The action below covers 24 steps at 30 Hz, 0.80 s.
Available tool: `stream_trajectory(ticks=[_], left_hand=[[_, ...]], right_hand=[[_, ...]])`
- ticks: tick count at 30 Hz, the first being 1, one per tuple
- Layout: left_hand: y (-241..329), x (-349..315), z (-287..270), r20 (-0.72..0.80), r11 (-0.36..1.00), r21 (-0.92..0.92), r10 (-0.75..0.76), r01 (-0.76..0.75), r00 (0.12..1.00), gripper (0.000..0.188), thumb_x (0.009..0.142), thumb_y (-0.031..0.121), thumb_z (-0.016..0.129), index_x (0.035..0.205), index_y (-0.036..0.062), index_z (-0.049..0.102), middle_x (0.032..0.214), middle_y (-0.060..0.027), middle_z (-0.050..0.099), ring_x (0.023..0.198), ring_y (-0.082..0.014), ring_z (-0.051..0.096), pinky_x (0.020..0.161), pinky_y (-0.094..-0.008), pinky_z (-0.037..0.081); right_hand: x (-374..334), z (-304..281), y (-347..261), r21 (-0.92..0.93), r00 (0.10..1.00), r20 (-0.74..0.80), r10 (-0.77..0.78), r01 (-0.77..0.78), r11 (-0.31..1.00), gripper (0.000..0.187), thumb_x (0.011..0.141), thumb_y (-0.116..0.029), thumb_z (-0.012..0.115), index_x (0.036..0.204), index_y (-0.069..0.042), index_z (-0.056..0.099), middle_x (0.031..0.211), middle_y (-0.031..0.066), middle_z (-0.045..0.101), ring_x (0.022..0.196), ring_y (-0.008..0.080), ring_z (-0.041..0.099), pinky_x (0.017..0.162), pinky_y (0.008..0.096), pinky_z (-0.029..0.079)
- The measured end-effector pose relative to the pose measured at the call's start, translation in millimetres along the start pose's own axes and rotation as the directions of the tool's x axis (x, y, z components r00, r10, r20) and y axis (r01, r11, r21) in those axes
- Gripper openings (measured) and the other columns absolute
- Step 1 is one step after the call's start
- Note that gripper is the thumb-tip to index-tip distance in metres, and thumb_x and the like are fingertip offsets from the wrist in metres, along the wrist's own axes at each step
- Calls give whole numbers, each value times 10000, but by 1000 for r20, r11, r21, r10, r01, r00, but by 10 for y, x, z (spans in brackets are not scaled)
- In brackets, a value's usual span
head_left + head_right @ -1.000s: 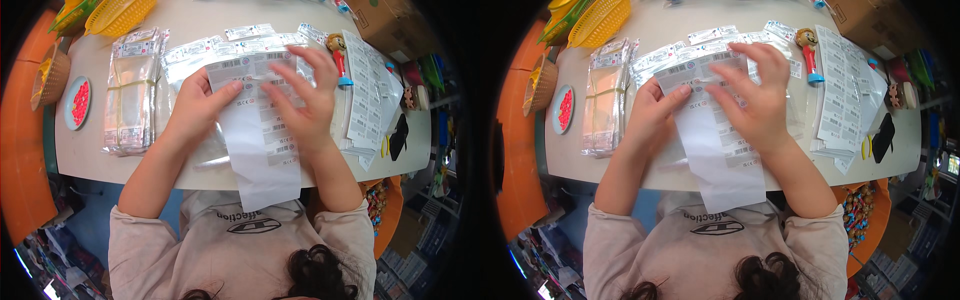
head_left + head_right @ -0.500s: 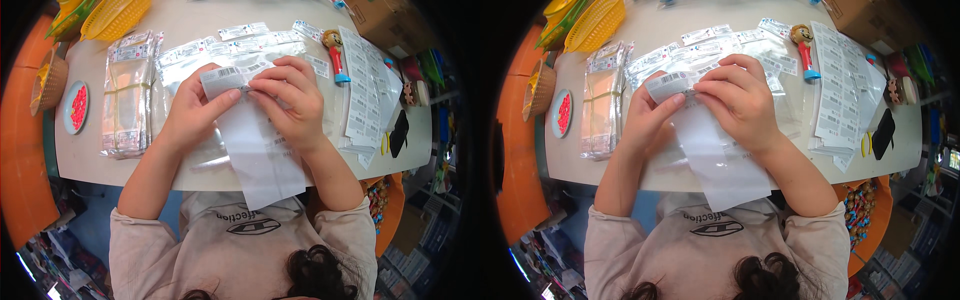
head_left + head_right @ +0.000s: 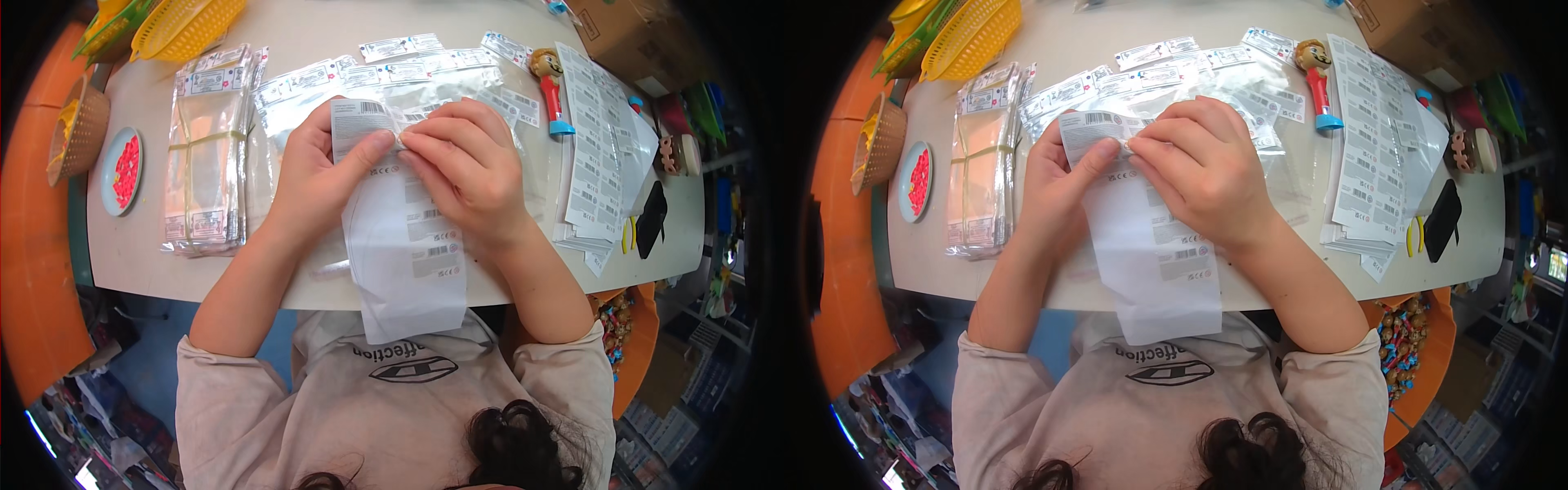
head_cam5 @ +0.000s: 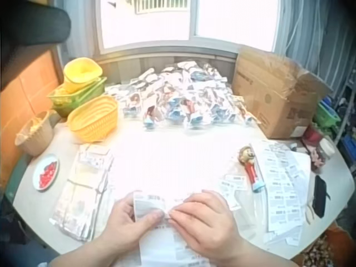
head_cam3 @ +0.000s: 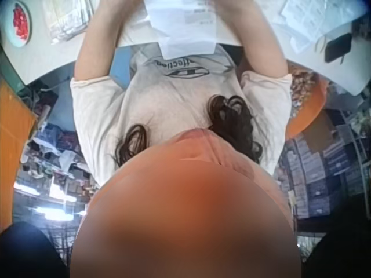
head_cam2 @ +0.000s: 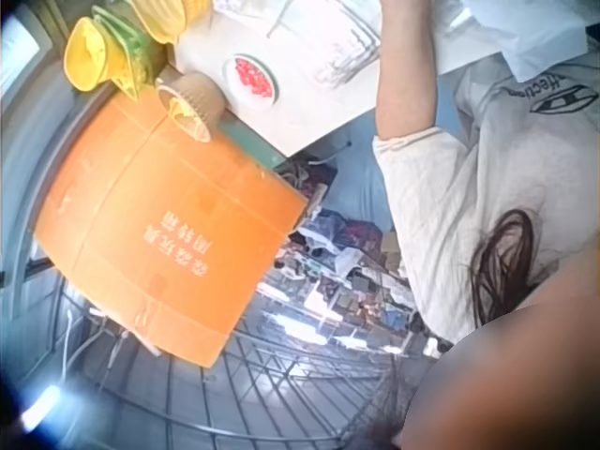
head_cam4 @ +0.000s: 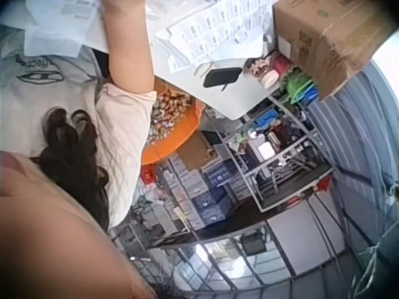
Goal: Applying adhesive labels to clear plastic bags and organizing them on a workstation.
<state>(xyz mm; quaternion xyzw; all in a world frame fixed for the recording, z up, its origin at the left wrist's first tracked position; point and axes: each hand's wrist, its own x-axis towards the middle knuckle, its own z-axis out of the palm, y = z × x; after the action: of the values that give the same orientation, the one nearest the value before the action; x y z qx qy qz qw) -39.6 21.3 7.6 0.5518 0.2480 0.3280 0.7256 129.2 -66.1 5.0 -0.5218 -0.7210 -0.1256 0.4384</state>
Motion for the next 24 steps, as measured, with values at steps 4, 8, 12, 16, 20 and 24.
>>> stream_trajectory(ticks=[4, 8, 12, 16, 20, 24], left_hand=[[0, 10, 6, -6, 1000, 4, -3, 3, 1000, 260, 910, 120, 701, 1129, 3, 622, 1037, -65, 690, 927, -107, 643, 798, -257, 527], [3, 15, -13, 5, 999, 34, 10, -10, 1000, 276, 909, 129, 705, 1136, -1, 620, 1038, -67, 691, 926, -111, 644, 800, -260, 528], [24, 14, 9, -22, 1000, 7, -9, 9, 1000, 271, 920, 131, 690, 1137, -11, 615, 1048, -76, 690, 934, -124, 646, 813, -272, 530], [-37, 34, -29, -17, 1000, 5, 15, -15, 1000, 270, 931, 131, 673, 1147, -17, 606, 1062, -86, 687, 950, -132, 645, 825, -279, 530], [-24, 23, -5, -41, 1000, -9, -12, 12, 999, 283, 936, 132, 663, 1160, -26, 594, 1071, -93, 683, 953, -134, 643, 830, -281, 529], [-20, 30, 8, -65, 1000, -23, -4, 3, 998, 289, 935, 134, 658, 1157, -37, 587, 1083, -103, 678, 954, -136, 642, 824, -280, 530]], right_hand=[[-9, 18, 8, 5, 1000, -4, -4, 4, 1000, 237, 664, 9, 784, 892, -9, 718, 911, 80, 689, 886, 271, 635, 772, 380, 525], [-17, 32, 16, -10, 999, -24, -26, 26, 1000, 233, 669, 10, 784, 891, -8, 717, 906, 80, 695, 872, 270, 639, 767, 373, 525], [-27, 35, -7, -29, 999, -36, -26, 25, 999, 228, 676, -5, 790, 893, -15, 720, 914, 76, 704, 864, 261, 647, 789, 387, 524], [-32, 43, -23, -91, 997, -14, -71, 69, 993, 215, 692, -24, 787, 897, -25, 725, 935, 71, 709, 884, 252, 656, 828, 415, 519], [-46, 41, -62, -126, 998, 19, -67, 68, 990, 196, 710, -34, 775, 900, -31, 724, 953, 67, 712, 904, 247, 663, 858, 433, 513], [-32, 40, -66, -115, 998, 24, -67, 69, 991, 189, 715, -28, 772, 896, -24, 717, 964, 75, 711, 903, 250, 662, 858, 432, 515]])
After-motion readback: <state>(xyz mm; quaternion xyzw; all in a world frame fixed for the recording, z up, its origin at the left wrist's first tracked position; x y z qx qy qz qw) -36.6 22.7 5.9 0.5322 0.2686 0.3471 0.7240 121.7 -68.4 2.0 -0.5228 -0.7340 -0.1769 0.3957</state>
